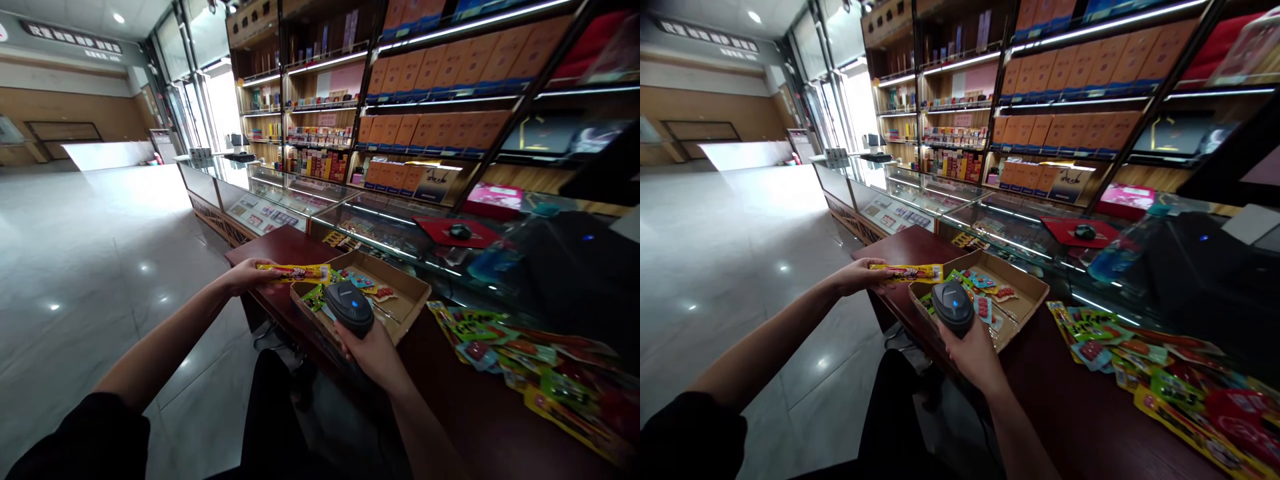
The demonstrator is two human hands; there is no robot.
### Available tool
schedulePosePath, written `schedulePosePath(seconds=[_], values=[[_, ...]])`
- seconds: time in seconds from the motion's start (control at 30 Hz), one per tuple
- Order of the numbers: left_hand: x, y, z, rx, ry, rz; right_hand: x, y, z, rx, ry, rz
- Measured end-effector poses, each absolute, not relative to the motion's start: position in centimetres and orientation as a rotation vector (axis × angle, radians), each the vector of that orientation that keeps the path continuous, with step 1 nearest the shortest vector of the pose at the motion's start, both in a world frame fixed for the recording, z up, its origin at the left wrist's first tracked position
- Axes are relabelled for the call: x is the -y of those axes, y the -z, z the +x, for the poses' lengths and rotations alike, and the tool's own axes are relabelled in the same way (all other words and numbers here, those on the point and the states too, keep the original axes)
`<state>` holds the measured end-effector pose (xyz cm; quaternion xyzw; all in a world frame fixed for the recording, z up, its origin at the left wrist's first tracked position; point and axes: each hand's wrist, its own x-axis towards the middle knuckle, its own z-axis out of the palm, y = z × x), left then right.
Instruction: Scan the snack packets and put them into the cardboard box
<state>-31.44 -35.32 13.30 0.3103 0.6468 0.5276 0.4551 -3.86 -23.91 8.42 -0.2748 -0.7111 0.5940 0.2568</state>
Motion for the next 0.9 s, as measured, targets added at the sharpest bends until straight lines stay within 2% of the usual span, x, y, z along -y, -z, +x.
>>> schedulePosePath(seconds=[0.13, 0.27, 0.47, 0.63, 0.77, 0.9], values=[[32.9, -12.8, -30.6, -1.587, -1.317, 0.909, 23.4, -8.4, -3.0, 1.960, -1.549, -0.771], [29.6, -11.8, -29.5, -1.825, -1.361, 1.237, 22.9, -8.6, -1.7, 1.928, -1.561, -0.796], [23.7, -10.0, -25.6, -1.896, -1.235, 1.516, 21.4, -7.8, 1.1, 1.896, -1.464, -0.900], [16.7, -7.8, -17.8, -1.772, -0.969, 1.934, 19.6, -7.0, 4.5, 1.820, -1.386, -0.950], [12.6, -5.0, -11.1, -1.703, -0.587, 2.313, 18.3, -7.4, 7.0, 1.737, -1.377, -0.999], [12.1, -3.7, -10.7, -1.850, -0.332, 2.327, 17.4, -7.5, 8.4, 1.683, -1.413, -1.030]])
